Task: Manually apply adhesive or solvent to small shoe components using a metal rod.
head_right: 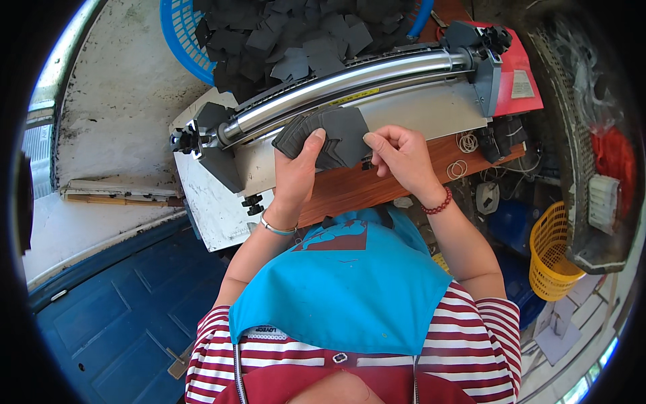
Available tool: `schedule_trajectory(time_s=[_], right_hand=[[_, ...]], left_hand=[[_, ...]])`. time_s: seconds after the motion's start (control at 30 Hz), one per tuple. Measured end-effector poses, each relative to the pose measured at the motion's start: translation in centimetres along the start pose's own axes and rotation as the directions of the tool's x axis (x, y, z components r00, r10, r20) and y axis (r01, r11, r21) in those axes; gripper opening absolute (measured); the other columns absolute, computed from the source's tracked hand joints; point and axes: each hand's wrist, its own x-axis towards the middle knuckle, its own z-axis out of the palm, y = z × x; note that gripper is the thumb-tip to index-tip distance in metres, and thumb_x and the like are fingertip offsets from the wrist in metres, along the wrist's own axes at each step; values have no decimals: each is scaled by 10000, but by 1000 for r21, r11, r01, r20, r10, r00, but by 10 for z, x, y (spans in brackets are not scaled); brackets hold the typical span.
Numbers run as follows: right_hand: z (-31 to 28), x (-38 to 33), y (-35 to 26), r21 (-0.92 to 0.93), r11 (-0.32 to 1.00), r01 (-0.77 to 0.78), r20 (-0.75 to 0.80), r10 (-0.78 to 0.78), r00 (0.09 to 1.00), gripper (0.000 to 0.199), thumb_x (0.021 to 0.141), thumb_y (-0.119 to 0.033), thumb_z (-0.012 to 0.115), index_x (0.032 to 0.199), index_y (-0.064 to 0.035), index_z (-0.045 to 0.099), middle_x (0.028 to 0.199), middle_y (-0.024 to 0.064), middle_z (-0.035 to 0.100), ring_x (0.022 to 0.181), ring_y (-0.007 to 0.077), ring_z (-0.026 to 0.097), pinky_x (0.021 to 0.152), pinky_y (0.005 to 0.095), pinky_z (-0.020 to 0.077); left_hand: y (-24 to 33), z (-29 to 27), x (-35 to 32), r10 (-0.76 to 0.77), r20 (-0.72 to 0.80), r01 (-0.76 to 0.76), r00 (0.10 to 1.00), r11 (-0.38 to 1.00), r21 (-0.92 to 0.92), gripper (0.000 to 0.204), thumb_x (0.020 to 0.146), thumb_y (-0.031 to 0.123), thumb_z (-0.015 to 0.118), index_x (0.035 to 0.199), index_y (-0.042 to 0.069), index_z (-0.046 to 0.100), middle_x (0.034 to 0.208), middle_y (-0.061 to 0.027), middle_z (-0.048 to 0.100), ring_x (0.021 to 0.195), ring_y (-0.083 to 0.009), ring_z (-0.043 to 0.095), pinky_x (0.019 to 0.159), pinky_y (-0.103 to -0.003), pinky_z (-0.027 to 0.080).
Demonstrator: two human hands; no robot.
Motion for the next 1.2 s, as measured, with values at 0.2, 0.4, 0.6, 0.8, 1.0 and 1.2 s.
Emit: schedule_trajectory(time_s=[0.2, 0.4, 0.6, 0.8, 1.0, 1.2], right_hand=[[8, 4, 2, 11, 1000, 3, 87, -4, 996, 230, 931, -244, 620, 814, -49, 649, 636, 10, 624, 462, 52, 553, 417, 157, 384], [16, 7, -3, -195, 979, 62, 120, -39, 992, 287, 954, -261, 581, 796, -28, 639, 615, 11, 616, 452, 54, 535, 417, 176, 395], [8, 14, -22, -573, 801, 173, 153, -103, 983, 392, 963, -277, 516, 713, 8, 611, 547, 72, 589, 432, 138, 550, 434, 268, 439], [2, 51, -32, -745, 663, 71, 135, 46, 990, 421, 933, -296, 536, 654, 11, 605, 507, 74, 576, 447, 158, 570, 448, 300, 449], [16, 48, -24, -584, 799, 144, 155, -64, 986, 384, 925, -305, 583, 700, 3, 626, 535, 63, 590, 456, 117, 561, 434, 254, 425], [2, 45, -30, -365, 931, -10, 315, 134, 940, 350, 921, -290, 604, 728, 0, 630, 558, 34, 595, 437, 74, 525, 416, 212, 401]], left_hand=[[2, -9, 0, 36, -33, -34, 999, 998, 58, 150, 922, 65, 571, 1011, -34, 640, 871, 16, 612, 787, -53, 520, 707, -217, 459], [2, -16, -3, 122, -79, -108, 989, 981, 160, 179, 890, 12, 582, 1053, -56, 612, 876, 6, 610, 765, -40, 508, 680, -196, 451], [0, -37, -4, 214, -120, -172, 969, 942, 287, 206, 877, -8, 580, 1075, -57, 610, 899, -2, 621, 778, -41, 529, 693, -197, 462], [-6, -45, 0, 90, -198, -67, 976, 990, 121, 194, 881, 18, 596, 1065, -37, 625, 907, -17, 638, 791, -58, 558, 707, -201, 470], [-4, -32, 1, -198, -139, 184, 970, 977, -108, 159, 901, 59, 596, 1046, 3, 627, 957, -60, 656, 805, -137, 637, 603, -286, 546], [0, -31, 7, -220, -137, 181, 966, 951, -250, 161, 920, 112, 580, 1031, 6, 628, 882, -69, 662, 701, -144, 651, 510, -270, 540]])
